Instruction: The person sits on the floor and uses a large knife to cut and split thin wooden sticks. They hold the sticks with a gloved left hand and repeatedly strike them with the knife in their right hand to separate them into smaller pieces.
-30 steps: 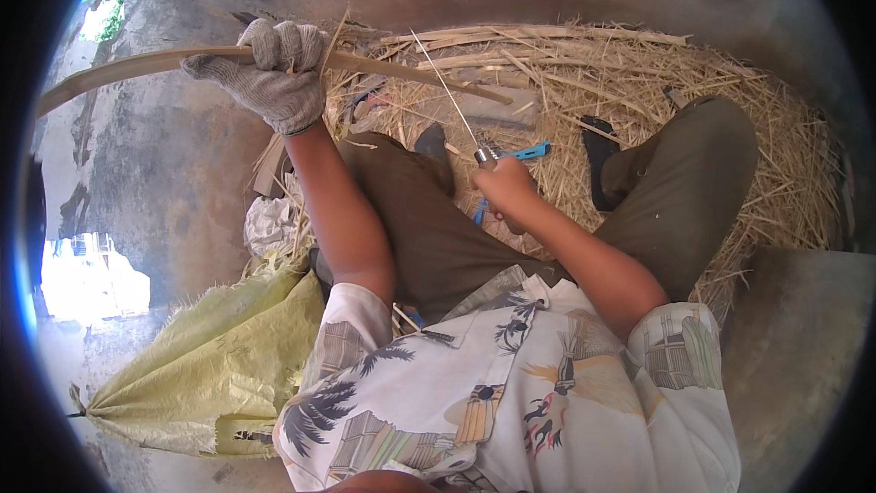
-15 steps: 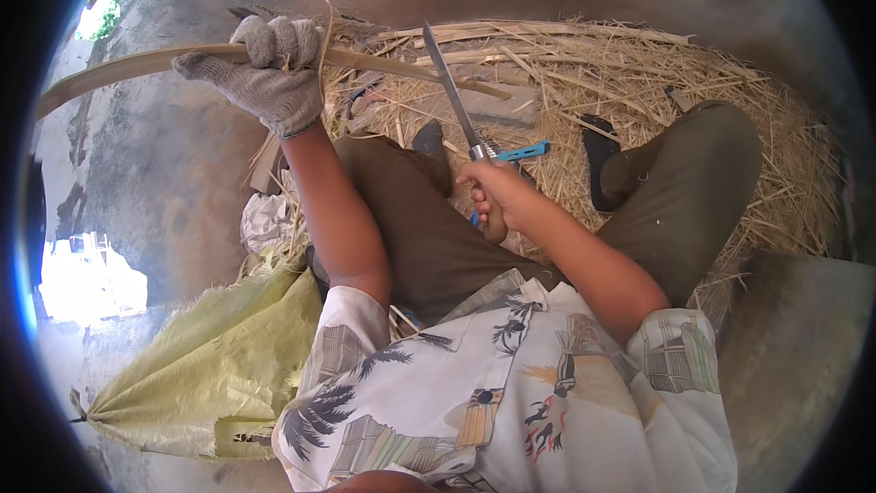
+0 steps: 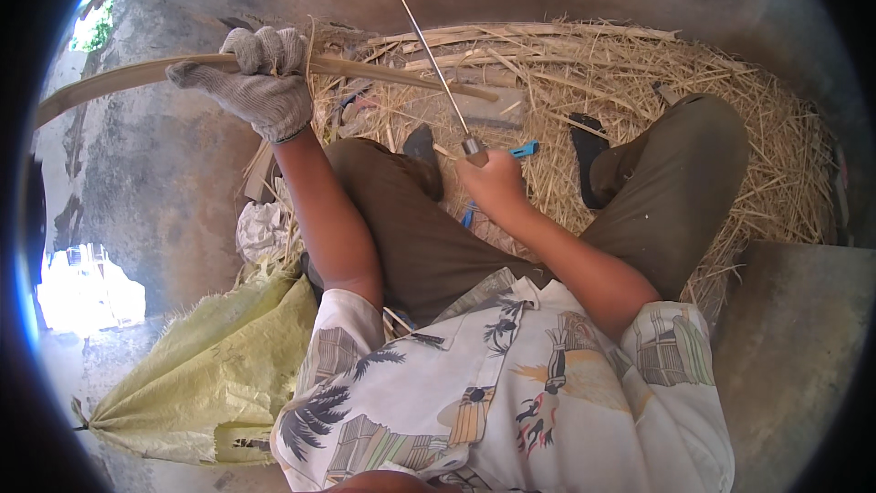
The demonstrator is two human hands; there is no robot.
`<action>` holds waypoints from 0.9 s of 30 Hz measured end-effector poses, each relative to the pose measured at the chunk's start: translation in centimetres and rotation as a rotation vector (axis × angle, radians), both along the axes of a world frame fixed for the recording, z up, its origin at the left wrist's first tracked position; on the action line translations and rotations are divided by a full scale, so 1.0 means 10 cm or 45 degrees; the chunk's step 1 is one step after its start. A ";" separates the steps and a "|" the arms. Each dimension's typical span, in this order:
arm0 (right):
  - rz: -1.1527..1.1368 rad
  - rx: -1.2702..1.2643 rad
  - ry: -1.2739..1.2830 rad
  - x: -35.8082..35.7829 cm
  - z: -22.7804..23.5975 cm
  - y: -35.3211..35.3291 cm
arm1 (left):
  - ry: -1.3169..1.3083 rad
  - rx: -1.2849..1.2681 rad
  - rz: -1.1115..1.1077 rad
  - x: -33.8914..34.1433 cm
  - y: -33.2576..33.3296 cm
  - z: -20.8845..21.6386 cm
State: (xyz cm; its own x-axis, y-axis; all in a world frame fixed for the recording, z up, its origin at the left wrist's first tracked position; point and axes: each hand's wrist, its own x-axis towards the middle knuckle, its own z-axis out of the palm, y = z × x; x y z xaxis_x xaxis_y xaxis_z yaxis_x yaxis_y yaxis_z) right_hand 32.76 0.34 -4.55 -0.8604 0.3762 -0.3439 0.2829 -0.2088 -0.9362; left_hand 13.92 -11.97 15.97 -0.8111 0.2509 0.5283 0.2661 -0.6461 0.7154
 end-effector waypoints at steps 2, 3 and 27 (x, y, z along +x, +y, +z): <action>-0.129 0.253 0.223 -0.04 0.10 0.08 | -0.004 0.012 0.016 -0.03 -0.04 -0.02; -0.152 0.166 0.257 -0.03 0.11 0.07 | -0.001 0.021 0.024 -0.06 -0.05 -0.03; -0.248 0.128 0.264 0.00 -0.27 -0.05 | 0.017 0.056 -0.012 -0.08 0.09 -0.05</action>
State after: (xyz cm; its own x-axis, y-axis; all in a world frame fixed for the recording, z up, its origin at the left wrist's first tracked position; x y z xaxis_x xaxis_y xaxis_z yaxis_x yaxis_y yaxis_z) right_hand 32.77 -0.13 -7.23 -0.8166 0.5643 -0.1212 0.0472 -0.1440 -0.9885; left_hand 13.17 -11.06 15.52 -0.8017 0.2350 0.5496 0.2688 -0.6794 0.6827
